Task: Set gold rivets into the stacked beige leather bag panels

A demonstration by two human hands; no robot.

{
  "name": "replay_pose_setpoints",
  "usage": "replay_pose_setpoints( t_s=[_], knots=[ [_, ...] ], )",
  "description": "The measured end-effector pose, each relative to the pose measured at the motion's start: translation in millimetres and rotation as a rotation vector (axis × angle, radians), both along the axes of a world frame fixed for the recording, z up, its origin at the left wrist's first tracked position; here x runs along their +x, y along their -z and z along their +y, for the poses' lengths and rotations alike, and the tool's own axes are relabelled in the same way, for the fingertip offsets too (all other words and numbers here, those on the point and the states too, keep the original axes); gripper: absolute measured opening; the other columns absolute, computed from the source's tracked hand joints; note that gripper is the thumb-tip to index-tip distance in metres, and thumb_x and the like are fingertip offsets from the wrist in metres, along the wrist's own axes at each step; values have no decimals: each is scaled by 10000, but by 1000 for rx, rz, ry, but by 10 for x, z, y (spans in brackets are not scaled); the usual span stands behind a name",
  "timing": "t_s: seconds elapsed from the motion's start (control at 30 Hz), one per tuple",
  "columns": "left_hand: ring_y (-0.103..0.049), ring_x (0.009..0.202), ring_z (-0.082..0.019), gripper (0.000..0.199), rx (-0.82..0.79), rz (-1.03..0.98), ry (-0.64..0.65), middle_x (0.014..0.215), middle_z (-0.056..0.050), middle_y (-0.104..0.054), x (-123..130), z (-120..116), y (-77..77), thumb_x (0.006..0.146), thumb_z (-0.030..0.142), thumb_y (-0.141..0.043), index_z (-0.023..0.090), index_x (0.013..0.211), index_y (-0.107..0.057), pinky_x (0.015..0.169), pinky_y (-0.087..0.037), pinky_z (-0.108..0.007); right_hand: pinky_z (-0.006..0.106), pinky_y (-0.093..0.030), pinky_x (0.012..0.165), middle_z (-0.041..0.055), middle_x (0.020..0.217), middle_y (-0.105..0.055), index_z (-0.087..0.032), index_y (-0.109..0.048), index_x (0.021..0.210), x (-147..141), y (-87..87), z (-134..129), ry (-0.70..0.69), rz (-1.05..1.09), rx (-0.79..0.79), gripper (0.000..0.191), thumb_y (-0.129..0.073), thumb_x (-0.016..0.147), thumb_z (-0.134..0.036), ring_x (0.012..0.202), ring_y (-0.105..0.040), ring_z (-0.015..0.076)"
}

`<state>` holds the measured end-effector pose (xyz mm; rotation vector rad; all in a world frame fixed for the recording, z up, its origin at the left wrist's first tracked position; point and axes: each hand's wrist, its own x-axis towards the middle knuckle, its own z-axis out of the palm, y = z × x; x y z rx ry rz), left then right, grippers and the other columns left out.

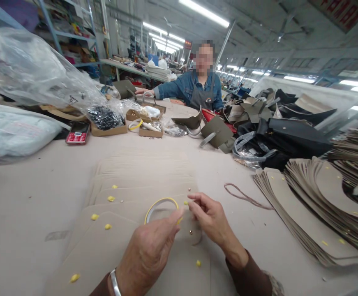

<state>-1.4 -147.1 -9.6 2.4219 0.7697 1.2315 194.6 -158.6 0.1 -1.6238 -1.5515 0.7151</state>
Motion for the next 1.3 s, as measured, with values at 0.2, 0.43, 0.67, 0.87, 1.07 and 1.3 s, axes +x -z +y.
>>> replay_pose_setpoints(
  t_s=[0.2,0.43,0.67,0.87,1.07,1.3],
  knots=[
    [-627,562,-118,404,-9,94,-34,706,3,-661,-10,-68,16,987,233,-405,128,1376,-363,530,-491,-199,259,-505,756,61,962,-662,-184,-625,1109,-65,-238,-305,-323,-16,253,255,-560,869,-127,853,-608,148],
    [-677,680,-148,366,72,163,-38,870,-75,-718,4,-170,54,992,244,-393,102,1329,-389,617,-526,-230,260,-481,702,45,794,-648,-179,-597,895,-117,-143,-353,-378,-185,414,135,-500,875,-88,753,-585,150],
    [-629,611,-131,191,-42,188,0,731,3,-650,8,-219,-21,988,185,-351,188,996,-542,550,-463,-223,233,-413,563,11,622,-578,-167,-589,747,-200,14,-471,-205,-349,545,163,-494,811,-50,572,-524,123],
    [-502,524,-140,211,35,210,11,615,17,-509,49,-259,-39,939,110,-385,192,801,-522,490,-370,-249,204,-406,459,-7,533,-590,-158,-616,684,-297,-25,-526,44,152,6,116,-563,778,-202,457,-532,105],
    [-479,563,-155,172,90,229,-1,641,19,-505,77,-300,9,915,76,-417,193,826,-507,533,-360,-279,191,-442,410,-20,505,-600,-137,-606,691,-43,135,-441,213,437,-385,215,-645,712,-348,386,-538,93],
    [-523,722,-210,160,8,645,-76,782,-12,-571,65,-240,116,833,47,-540,206,838,-525,613,-451,-312,168,-449,438,-1,566,-621,-120,-657,763,75,201,-483,117,312,-469,232,-622,790,-349,439,-554,81]
  ],
)
